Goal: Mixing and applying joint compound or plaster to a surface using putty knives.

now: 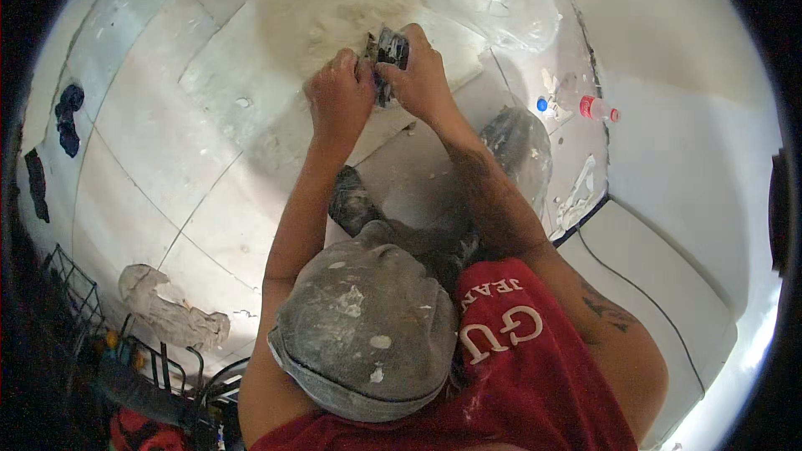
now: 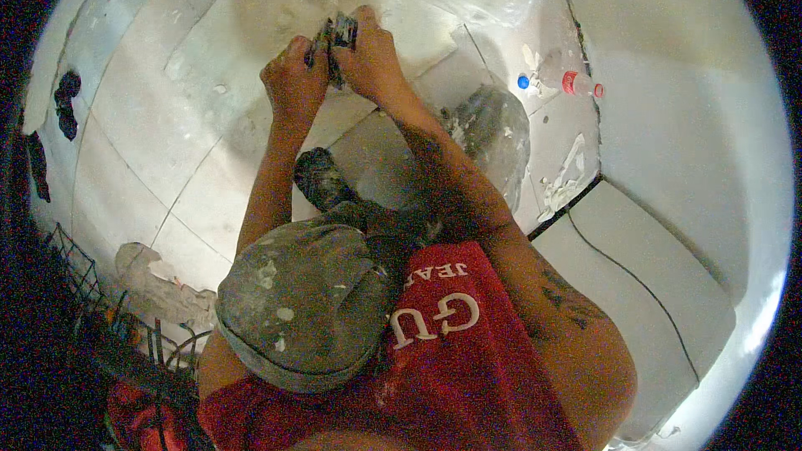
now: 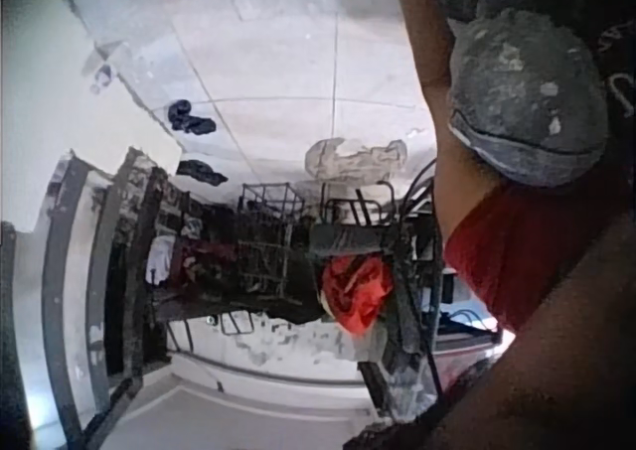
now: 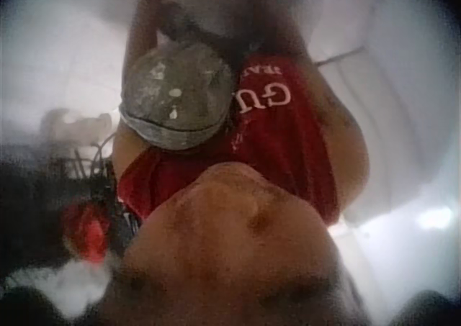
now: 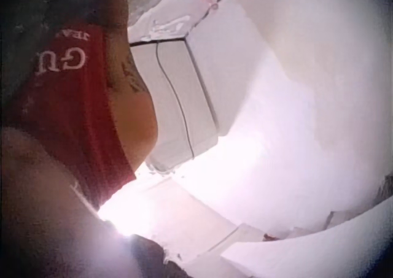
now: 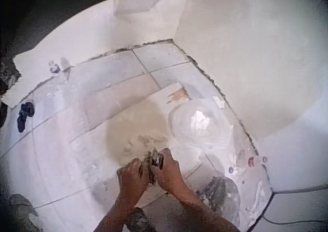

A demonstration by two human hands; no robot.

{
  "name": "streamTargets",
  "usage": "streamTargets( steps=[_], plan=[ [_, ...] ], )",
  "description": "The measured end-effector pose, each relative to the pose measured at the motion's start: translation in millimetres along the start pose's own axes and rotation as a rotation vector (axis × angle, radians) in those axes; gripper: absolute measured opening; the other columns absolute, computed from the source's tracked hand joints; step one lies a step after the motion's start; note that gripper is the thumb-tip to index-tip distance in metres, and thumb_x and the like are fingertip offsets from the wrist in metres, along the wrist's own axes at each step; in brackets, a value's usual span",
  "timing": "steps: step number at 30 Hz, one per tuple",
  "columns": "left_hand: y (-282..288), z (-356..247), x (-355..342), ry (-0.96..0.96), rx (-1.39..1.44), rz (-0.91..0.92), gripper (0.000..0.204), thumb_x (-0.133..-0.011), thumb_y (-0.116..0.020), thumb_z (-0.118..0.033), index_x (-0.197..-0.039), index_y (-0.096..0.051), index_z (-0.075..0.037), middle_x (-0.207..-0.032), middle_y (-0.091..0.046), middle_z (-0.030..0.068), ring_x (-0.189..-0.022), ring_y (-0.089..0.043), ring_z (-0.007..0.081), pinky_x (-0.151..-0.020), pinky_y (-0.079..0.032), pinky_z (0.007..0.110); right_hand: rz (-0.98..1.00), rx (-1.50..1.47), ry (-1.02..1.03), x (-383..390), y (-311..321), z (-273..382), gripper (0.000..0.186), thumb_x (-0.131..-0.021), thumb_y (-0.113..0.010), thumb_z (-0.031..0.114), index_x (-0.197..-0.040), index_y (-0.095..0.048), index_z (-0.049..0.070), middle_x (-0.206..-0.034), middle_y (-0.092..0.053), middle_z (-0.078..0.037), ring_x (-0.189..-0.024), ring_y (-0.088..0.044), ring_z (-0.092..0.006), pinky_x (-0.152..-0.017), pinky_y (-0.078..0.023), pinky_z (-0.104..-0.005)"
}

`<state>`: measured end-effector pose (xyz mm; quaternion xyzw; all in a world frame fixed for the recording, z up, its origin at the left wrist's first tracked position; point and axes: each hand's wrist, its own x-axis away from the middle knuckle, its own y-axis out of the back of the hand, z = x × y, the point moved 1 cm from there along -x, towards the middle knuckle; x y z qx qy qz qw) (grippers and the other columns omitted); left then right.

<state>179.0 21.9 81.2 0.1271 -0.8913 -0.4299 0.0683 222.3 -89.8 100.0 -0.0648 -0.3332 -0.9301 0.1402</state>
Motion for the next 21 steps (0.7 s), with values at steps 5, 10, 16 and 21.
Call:
streamTargets(
  steps=[5, 10, 16, 21],
  plan=[
    [9.5, 25.6, -13.0, 0.057, 0.012, -0.159, 0.015, -0.071, -0.058, -0.018, -0.072, -0.051, -0.005, -0.06, -0.055, 0.0154, -0.063, -0.056, 0.0346, -0.061, -0.041, 0.043, -0.027, 0.076, 0.085, 12.7, 8.8, 18.0, 0.033, -0.066, -0.059, 0.008, -0.091, -0.038, 0.0, -0.07, -0.055, -0.024, -0.069, -0.056, -0.0397, -0.059, -0.044, -0.0401],
    [30.1, 12.1, -9.9, 0.142, 0.093, -0.185, 0.018, -0.072, -0.06, -0.018, -0.074, -0.051, -0.002, -0.055, -0.052, 0.0146, -0.054, -0.054, 0.0342, -0.054, -0.04, 0.041, -0.113, 0.088, 0.053, 5.1, 26.8, -2.7, 0.034, -0.067, -0.057, 0.008, -0.094, -0.04, -0.001, -0.07, -0.056, -0.024, -0.071, -0.056, -0.041, -0.06, -0.044, -0.0413],
    [40.0, -18.6, -3.3, 0.064, 0.089, -0.17, 0.018, -0.072, -0.059, -0.018, -0.075, -0.05, -0.002, -0.056, -0.053, 0.0156, -0.053, -0.055, 0.0343, -0.053, -0.042, 0.04, -0.052, 0.108, 0.04, 0.2, 6.7, 4.7, 0.034, -0.066, -0.06, 0.007, -0.092, -0.041, -0.002, -0.073, -0.056, -0.025, -0.073, -0.056, -0.0412, -0.06, -0.044, -0.0417],
    [32.2, -13.3, -10.0, 0.016, 0.031, -0.143, 0.017, -0.072, -0.058, -0.017, -0.075, -0.051, -0.002, -0.056, -0.053, 0.0159, -0.054, -0.055, 0.0347, -0.053, -0.042, 0.041, -0.113, 0.14, 0.197, 0.4, 1.3, 3.8, 0.03, -0.067, -0.06, 0.006, -0.09, -0.042, -0.002, -0.072, -0.055, -0.024, -0.072, -0.055, -0.0423, -0.06, -0.043, -0.0434]
  ],
)
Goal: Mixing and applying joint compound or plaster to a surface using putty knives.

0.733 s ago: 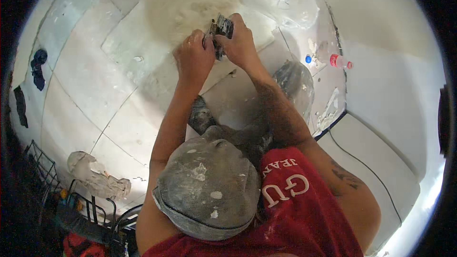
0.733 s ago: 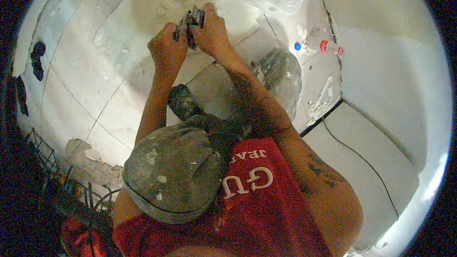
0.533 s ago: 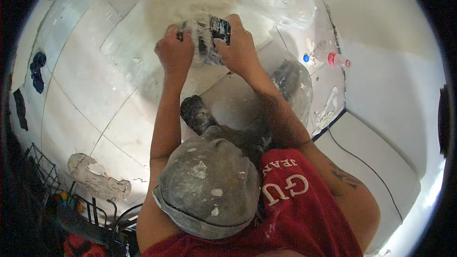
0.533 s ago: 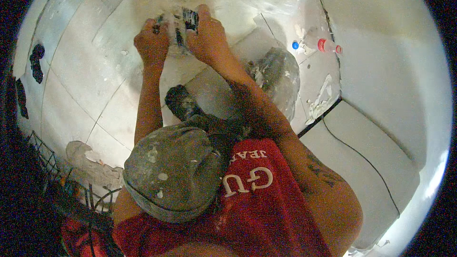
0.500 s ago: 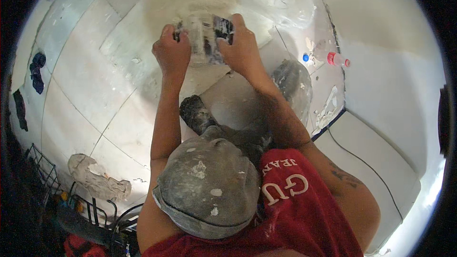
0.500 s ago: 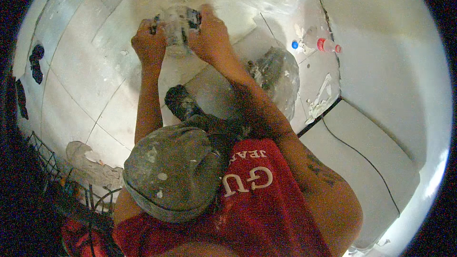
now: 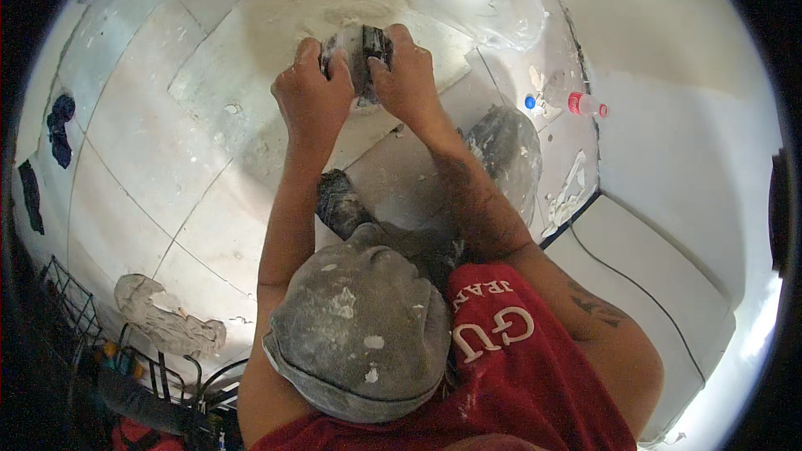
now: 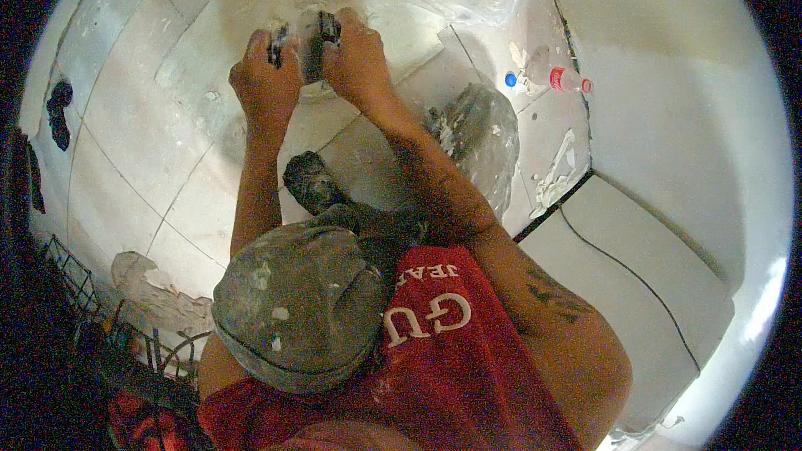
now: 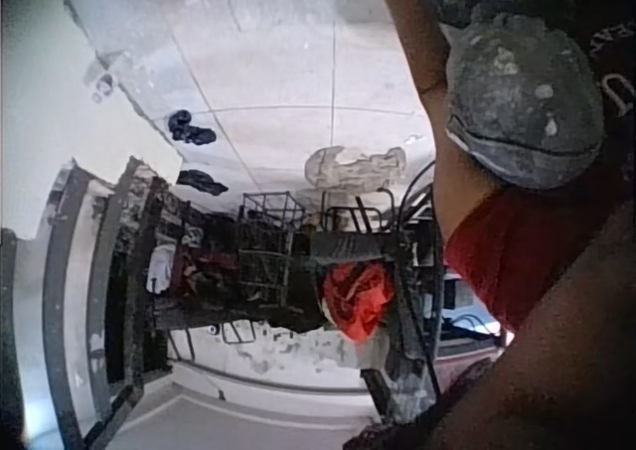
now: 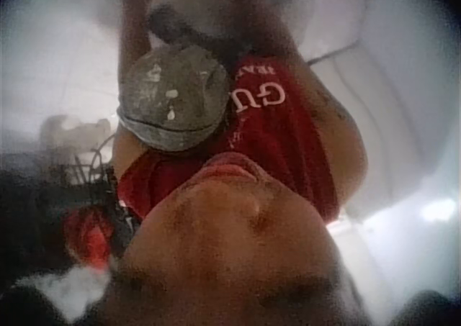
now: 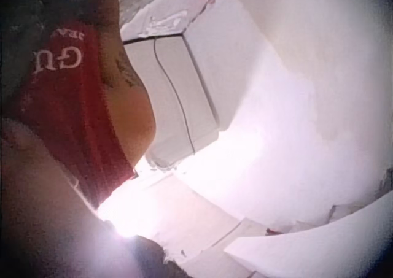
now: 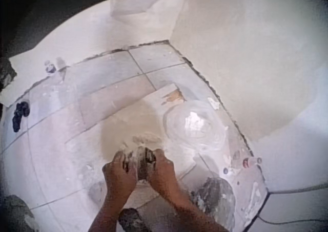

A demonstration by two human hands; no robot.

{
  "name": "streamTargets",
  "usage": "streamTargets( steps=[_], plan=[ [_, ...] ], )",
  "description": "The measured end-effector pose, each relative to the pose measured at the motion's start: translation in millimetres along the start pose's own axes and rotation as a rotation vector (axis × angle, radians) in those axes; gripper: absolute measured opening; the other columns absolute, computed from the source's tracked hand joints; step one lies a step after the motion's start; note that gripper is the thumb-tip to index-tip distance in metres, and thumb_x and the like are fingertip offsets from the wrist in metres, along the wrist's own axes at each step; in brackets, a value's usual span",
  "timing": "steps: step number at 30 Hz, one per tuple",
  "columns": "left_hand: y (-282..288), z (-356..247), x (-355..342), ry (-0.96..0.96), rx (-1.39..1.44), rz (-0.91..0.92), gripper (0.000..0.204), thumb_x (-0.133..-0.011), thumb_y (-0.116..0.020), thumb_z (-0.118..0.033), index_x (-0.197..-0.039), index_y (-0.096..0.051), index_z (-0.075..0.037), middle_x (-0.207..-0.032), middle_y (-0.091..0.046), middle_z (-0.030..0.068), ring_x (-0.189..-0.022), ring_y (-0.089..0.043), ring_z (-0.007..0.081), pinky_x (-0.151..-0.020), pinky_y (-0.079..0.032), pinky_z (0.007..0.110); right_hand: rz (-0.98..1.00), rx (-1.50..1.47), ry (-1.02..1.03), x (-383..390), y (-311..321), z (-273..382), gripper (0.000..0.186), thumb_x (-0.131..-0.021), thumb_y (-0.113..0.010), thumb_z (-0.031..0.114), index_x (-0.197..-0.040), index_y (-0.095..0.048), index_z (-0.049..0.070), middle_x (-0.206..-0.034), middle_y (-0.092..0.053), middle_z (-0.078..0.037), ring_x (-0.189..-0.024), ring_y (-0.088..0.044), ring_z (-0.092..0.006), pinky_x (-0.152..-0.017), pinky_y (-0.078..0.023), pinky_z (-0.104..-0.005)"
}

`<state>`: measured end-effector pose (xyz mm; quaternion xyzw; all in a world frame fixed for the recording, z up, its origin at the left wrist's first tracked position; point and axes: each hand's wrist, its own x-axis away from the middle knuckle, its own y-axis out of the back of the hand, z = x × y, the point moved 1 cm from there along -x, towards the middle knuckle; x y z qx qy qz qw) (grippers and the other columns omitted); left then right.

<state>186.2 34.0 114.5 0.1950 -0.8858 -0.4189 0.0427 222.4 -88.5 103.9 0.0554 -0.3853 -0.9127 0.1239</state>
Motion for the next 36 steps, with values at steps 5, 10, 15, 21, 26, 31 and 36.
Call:
streamTargets(
  steps=[5, 10, 15, 21, 26, 31, 36],
  plan=[
    [-8.0, 7.1, -5.5, -0.071, 0.034, -0.088, 0.016, -0.073, -0.056, -0.016, -0.073, -0.05, -0.002, -0.057, -0.053, 0.0164, -0.054, -0.055, 0.035, -0.054, -0.042, 0.043, 0.008, -0.035, -0.092, 0.8, 6.6, 4.2, 0.026, -0.068, -0.058, 0.004, -0.089, -0.042, -0.001, -0.07, -0.054, -0.024, -0.071, -0.054, -0.0427, -0.06, -0.042, -0.0442],
    [-14.2, 3.9, -7.3, -0.023, 0.032, -0.093, 0.016, -0.074, -0.054, -0.018, -0.075, -0.051, -0.002, -0.057, -0.054, 0.0164, -0.056, -0.055, 0.0359, -0.055, -0.042, 0.044, -0.029, -0.007, 0.006, 4.9, -3.4, 5.7, 0.026, -0.068, -0.056, 0.003, -0.09, -0.043, -0.001, -0.071, -0.054, -0.024, -0.07, -0.054, -0.0426, -0.06, -0.043, -0.0437],
    [-23.1, 30.0, -13.9, 0.037, -0.042, -0.004, 0.018, -0.075, -0.053, -0.019, -0.08, -0.051, -0.002, -0.058, -0.054, 0.0176, -0.059, -0.056, 0.0369, -0.056, -0.042, 0.045, 0.006, 0.025, 0.029, 11.6, 9.0, 29.6, 0.026, -0.069, -0.056, 0.003, -0.091, -0.043, -0.001, -0.072, -0.054, -0.023, -0.072, -0.054, -0.0412, -0.062, -0.043, -0.0423],
    [-13.5, 34.3, -7.3, 0.096, -0.021, 0.05, 0.017, -0.076, -0.054, -0.017, -0.083, -0.052, -0.003, -0.074, -0.059, 0.0168, -0.07, -0.058, 0.0343, -0.062, -0.043, 0.041, -0.113, 0.101, 0.036, 12.3, 52.2, -5.8, 0.024, -0.068, -0.058, 0.004, -0.091, -0.05, 0.001, -0.073, -0.054, -0.018, -0.067, -0.054, -0.0334, -0.061, -0.043, -0.037],
    [-16.3, 48.8, 11.9, -0.513, -0.118, -0.085, 0.004, -0.073, -0.054, -0.007, -0.076, -0.054, -0.005, -0.086, -0.057, 0.0084, -0.081, -0.053, 0.0274, -0.067, -0.043, 0.04, -0.089, 0.212, 0.188, 16.4, 83.2, -2.8, 0.022, -0.067, -0.057, 0.002, -0.089, -0.054, 0.002, -0.072, -0.052, -0.014, -0.064, -0.052, -0.0297, -0.059, -0.043, -0.0353],
    [-20.3, 51.2, 26.4, -0.744, -0.005, -0.062, 0.008, -0.067, -0.059, -0.007, -0.074, -0.053, -0.006, -0.086, -0.056, 0.0072, -0.078, -0.052, 0.0268, -0.071, -0.043, 0.041, 0.161, 0.261, 0.536, 31.5, 58.2, 12.6, 0.026, -0.064, -0.052, -0.004, -0.088, -0.055, 0.004, -0.079, -0.053, -0.013, -0.069, -0.054, -0.0302, -0.06, -0.045, -0.0369],
    [-19.5, 37.7, 36.0, -0.907, 0.061, -0.088, 0.01, -0.065, -0.06, -0.008, -0.072, -0.053, -0.007, -0.088, -0.056, 0.0073, -0.079, -0.052, 0.026, -0.072, -0.043, 0.043, 0.243, 0.323, 0.541, 17.0, 28.2, -1.7, 0.027, -0.063, -0.05, -0.004, -0.088, -0.056, 0.005, -0.082, -0.053, -0.014, -0.072, -0.056, -0.0309, -0.062, -0.046, -0.0372]
  ],
)
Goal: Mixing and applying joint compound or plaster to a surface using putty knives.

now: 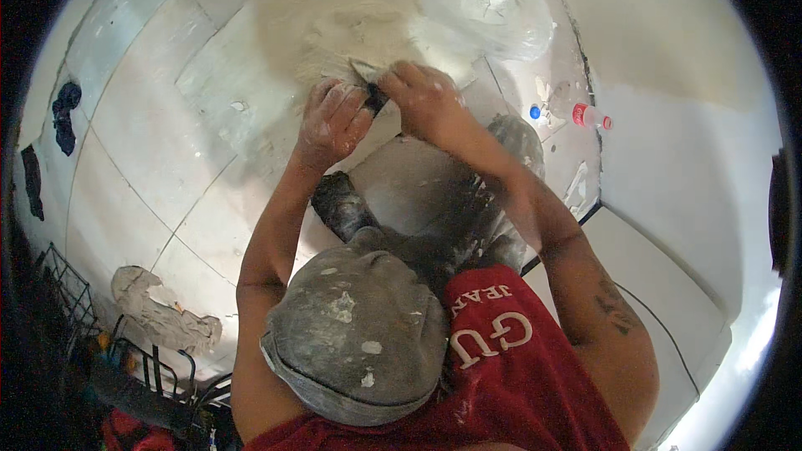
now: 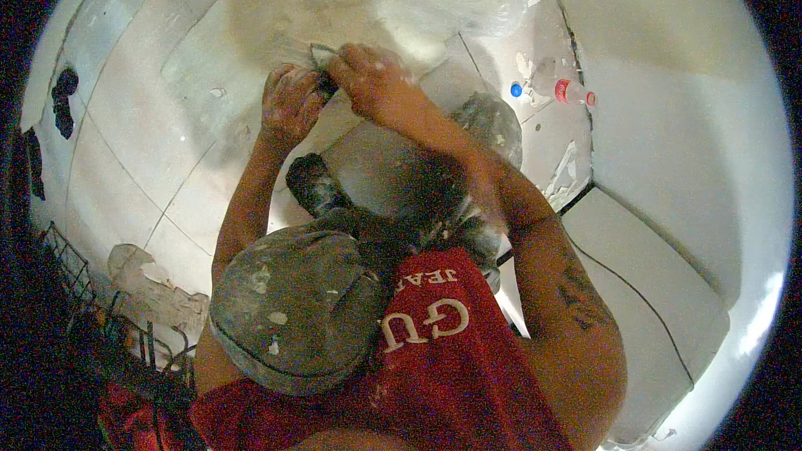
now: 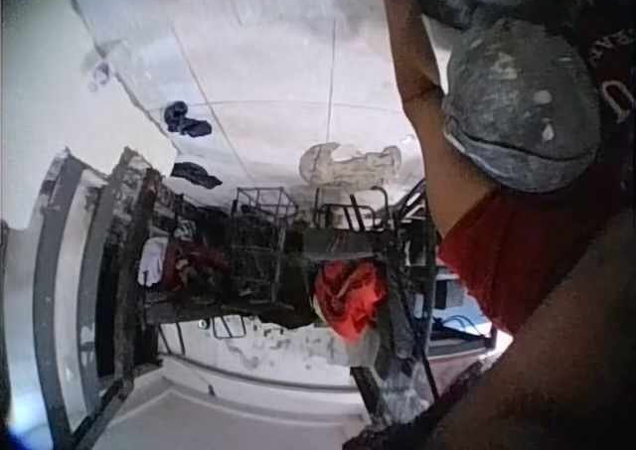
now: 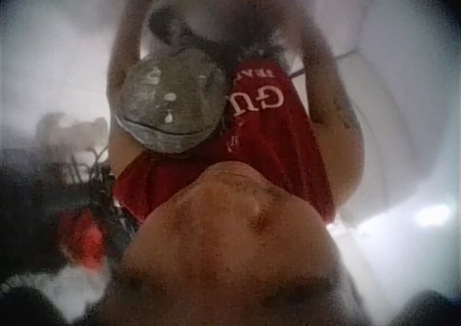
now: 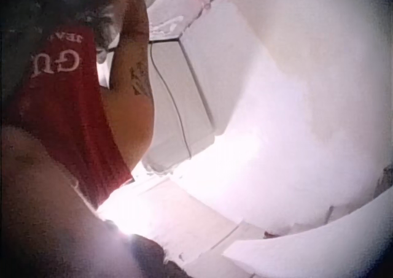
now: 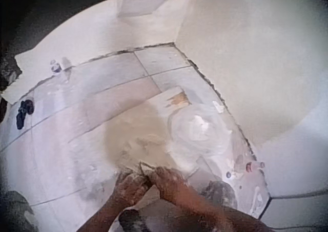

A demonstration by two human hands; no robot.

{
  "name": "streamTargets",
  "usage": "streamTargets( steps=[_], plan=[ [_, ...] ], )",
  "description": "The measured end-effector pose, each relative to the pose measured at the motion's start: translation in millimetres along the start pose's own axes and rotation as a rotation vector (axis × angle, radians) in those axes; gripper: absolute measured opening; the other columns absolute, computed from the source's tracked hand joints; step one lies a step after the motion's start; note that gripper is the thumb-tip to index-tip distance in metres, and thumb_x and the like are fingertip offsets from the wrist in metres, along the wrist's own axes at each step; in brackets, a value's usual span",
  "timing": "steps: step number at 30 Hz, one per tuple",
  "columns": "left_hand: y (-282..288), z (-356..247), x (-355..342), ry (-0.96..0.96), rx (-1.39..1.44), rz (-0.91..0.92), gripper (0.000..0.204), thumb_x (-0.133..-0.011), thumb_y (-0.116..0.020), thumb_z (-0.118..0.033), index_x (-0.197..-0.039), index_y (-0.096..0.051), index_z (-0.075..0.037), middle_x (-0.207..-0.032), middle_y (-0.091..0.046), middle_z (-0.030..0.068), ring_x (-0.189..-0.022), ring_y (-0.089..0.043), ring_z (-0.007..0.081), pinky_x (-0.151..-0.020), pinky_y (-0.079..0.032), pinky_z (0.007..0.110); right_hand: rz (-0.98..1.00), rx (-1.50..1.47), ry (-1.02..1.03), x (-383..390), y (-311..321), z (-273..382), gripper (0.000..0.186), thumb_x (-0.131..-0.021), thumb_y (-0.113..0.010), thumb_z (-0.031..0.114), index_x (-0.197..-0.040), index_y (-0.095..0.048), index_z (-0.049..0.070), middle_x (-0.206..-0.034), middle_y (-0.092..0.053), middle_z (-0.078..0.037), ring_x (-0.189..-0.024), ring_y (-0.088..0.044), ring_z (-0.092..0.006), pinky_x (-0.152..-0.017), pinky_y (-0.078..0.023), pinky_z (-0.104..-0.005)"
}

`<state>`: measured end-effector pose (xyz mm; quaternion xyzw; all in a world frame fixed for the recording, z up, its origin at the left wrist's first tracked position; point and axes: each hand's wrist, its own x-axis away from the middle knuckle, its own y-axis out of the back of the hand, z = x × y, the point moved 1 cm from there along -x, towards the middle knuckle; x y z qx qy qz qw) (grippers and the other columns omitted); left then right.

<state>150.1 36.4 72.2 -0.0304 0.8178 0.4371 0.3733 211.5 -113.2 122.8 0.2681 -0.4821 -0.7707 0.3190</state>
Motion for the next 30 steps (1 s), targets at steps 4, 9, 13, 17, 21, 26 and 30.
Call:
streamTargets(
  steps=[4, 9, 13, 17, 21, 26, 30],
  plan=[
    [4.9, -5.6, -1.0, 0.152, 0.065, -0.058, 0.008, -0.065, -0.059, -0.007, -0.071, -0.054, -0.007, -0.085, -0.056, 0.0079, -0.078, -0.053, 0.0253, -0.072, -0.044, 0.041, 0.021, -0.165, -0.041, -20.9, -4.1, -43.8, 0.032, -0.065, -0.056, 0.005, -0.097, -0.055, 0.008, -0.093, -0.054, -0.013, -0.083, -0.055, -0.0294, -0.069, -0.046, -0.0372],
    [12.1, 12.4, 15.6, 0.605, 0.088, -0.195, 0.007, -0.072, -0.058, -0.006, -0.073, -0.051, -0.005, -0.077, -0.058, 0.0111, -0.07, -0.056, 0.0234, -0.067, -0.045, 0.032, -0.187, -0.213, -0.297, -22.7, 23.1, -46.3, 0.017, -0.069, -0.055, 0.002, -0.086, -0.054, 0.001, -0.08, -0.055, -0.015, -0.067, -0.054, -0.032, -0.059, -0.045, -0.0327],
    [20.5, 32.1, 11.3, 1.274, 0.126, -0.261, 0.017, -0.072, -0.061, -0.012, -0.07, -0.048, -0.001, -0.065, -0.053, 0.0116, -0.057, -0.049, 0.0203, -0.056, -0.041, 0.031, -0.225, -0.126, -0.263, -3.7, 23.2, -34.6, 0.022, -0.068, -0.058, 0.004, -0.089, -0.051, 0.0, -0.08, -0.052, -0.017, -0.067, -0.052, -0.0315, -0.059, -0.043, -0.0349],
    [11.1, 36.6, 19.7, 1.308, 0.142, -0.289, 0.023, -0.069, -0.064, -0.015, -0.071, -0.048, 0.002, -0.061, -0.049, 0.0121, -0.056, -0.045, 0.0207, -0.055, -0.039, 0.032, -0.033, -0.248, -0.31, 14.2, 3.2, 6.0, 0.028, -0.069, -0.057, 0.005, -0.095, -0.047, 0.002, -0.086, -0.046, -0.018, -0.069, -0.05, -0.0361, -0.063, -0.042, -0.04],
    [4.0, 33.6, 19.3, 1.358, 0.185, -0.284, 0.022, -0.067, -0.064, -0.013, -0.071, -0.048, 0.002, -0.062, -0.048, 0.0123, -0.054, -0.043, 0.0197, -0.054, -0.038, 0.032, 0.063, -0.195, -0.211, 25.7, -22.2, 34.3, 0.027, -0.071, -0.054, 0.004, -0.097, -0.047, 0.003, -0.09, -0.046, -0.019, -0.077, -0.052, -0.0361, -0.066, -0.044, -0.042],
    [8.0, 21.6, 12.6, 1.348, 0.233, -0.33, 0.023, -0.067, -0.064, -0.012, -0.069, -0.046, 0.002, -0.062, -0.047, 0.0111, -0.052, -0.042, 0.0184, -0.052, -0.037, 0.032, 0.028, -0.037, -0.088, 14.1, -51.3, 3.4, 0.03, -0.069, -0.053, 0.001, -0.097, -0.046, 0.003, -0.096, -0.047, -0.02, -0.085, -0.052, -0.0353, -0.072, -0.044, -0.0427],
    [18.2, 21.1, 11.2, 1.3, 0.175, -0.431, 0.022, -0.069, -0.064, -0.008, -0.067, -0.044, 0.0, -0.061, -0.045, 0.0072, -0.053, -0.04, 0.0154, -0.051, -0.037, 0.03, -0.065, -0.16, -0.2, -5.7, -25.4, -18.8, 0.03, -0.066, -0.054, 0.0, -0.095, -0.047, 0.002, -0.092, -0.049, -0.018, -0.078, -0.053, -0.0346, -0.068, -0.045, -0.0416]
  ],
)
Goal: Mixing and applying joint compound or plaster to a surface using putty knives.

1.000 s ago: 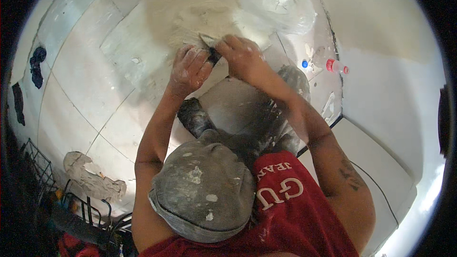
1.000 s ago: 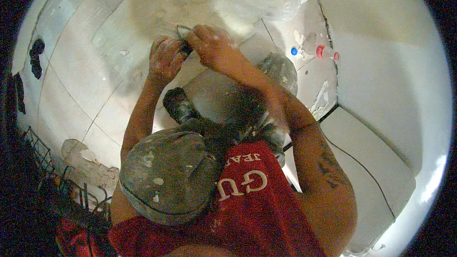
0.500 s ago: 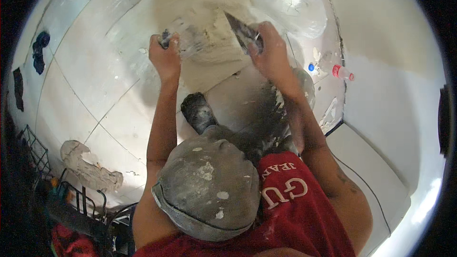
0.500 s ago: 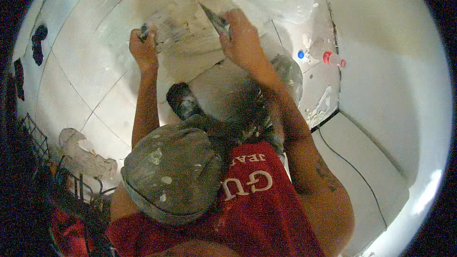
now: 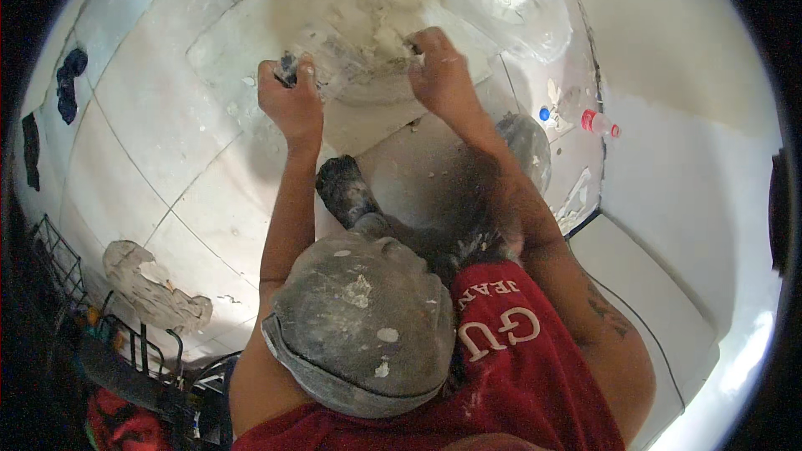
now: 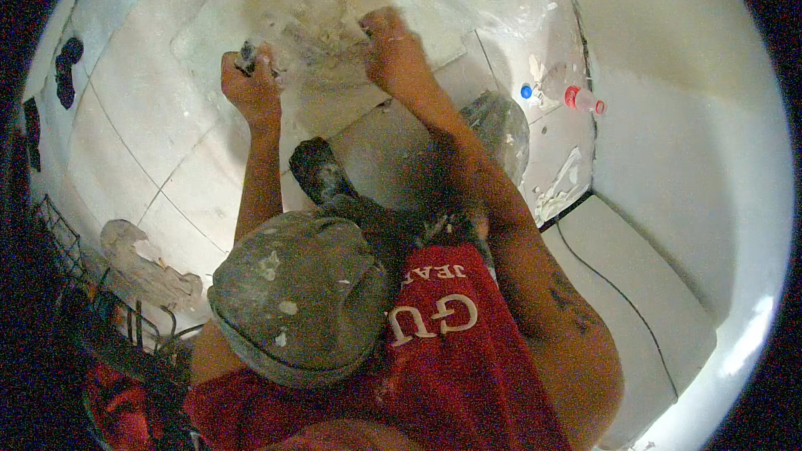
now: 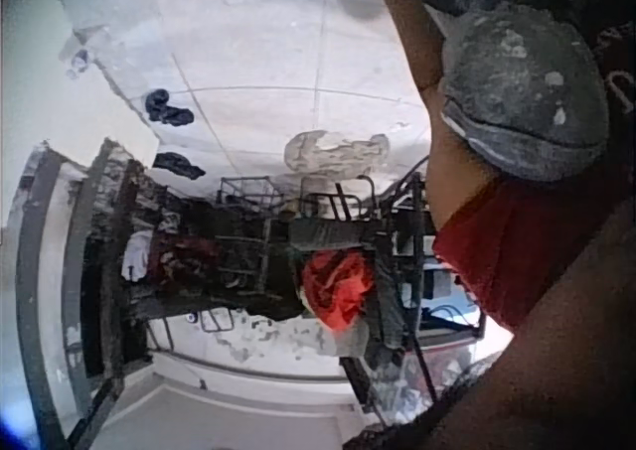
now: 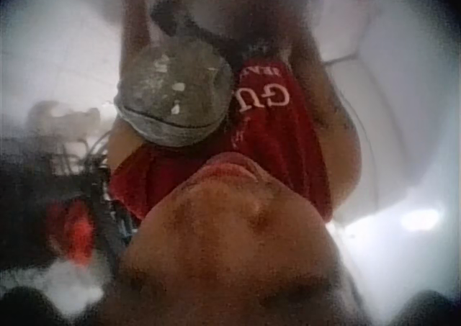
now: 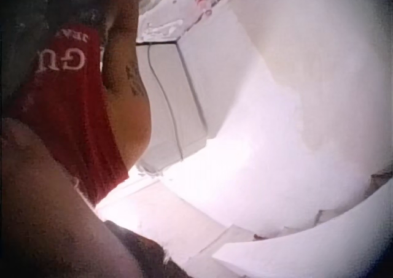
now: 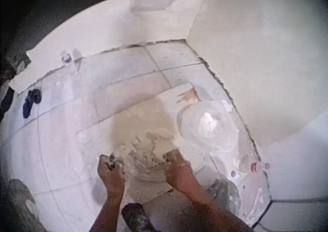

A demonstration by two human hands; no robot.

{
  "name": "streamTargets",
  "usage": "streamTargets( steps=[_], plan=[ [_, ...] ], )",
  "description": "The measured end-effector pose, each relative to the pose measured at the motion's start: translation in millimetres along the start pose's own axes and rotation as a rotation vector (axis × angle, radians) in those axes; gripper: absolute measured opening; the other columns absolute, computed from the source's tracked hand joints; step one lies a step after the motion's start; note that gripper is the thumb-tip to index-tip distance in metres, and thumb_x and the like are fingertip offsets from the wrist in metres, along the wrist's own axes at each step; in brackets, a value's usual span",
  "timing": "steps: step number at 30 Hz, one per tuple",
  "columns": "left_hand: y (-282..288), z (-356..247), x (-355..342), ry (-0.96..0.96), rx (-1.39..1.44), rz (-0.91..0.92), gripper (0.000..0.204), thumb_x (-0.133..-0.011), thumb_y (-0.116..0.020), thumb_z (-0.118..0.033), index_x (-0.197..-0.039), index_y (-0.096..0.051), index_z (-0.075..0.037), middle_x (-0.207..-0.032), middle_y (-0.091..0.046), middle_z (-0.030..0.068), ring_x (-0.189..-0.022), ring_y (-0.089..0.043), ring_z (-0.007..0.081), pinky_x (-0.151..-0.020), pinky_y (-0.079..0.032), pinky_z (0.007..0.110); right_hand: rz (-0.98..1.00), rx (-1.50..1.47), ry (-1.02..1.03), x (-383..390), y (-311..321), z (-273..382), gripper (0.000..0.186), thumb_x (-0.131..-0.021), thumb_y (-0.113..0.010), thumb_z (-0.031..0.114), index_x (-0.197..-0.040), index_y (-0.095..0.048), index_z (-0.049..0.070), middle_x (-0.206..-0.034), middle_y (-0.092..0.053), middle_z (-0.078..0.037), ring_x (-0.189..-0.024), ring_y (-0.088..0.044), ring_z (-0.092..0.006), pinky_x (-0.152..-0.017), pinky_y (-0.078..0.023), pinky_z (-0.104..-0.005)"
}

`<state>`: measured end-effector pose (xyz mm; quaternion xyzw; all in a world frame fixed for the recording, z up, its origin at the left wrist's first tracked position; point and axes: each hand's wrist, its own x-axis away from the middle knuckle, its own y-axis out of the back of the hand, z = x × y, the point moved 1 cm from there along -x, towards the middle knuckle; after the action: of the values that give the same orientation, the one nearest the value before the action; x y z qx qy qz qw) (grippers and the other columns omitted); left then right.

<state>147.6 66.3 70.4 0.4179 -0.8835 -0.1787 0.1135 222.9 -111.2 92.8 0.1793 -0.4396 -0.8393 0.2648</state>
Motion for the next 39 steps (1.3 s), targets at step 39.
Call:
streamTargets(
  steps=[39],
  plan=[
    [32.1, 97.9, 137.7, 0.321, 0.324, 0.039, 0.018, -0.072, -0.062, -0.008, -0.068, -0.045, -0.002, -0.06, -0.047, 0.0018, -0.057, -0.042, 0.011, -0.053, -0.036, 0.027, 0.065, 0.217, 0.43, 41.2, -107.2, -13.4, 0.022, -0.066, -0.054, 0.006, -0.087, -0.052, 0.01, -0.081, -0.051, -0.009, -0.071, -0.057, -0.0264, -0.059, -0.046, -0.0389]
  ],
)
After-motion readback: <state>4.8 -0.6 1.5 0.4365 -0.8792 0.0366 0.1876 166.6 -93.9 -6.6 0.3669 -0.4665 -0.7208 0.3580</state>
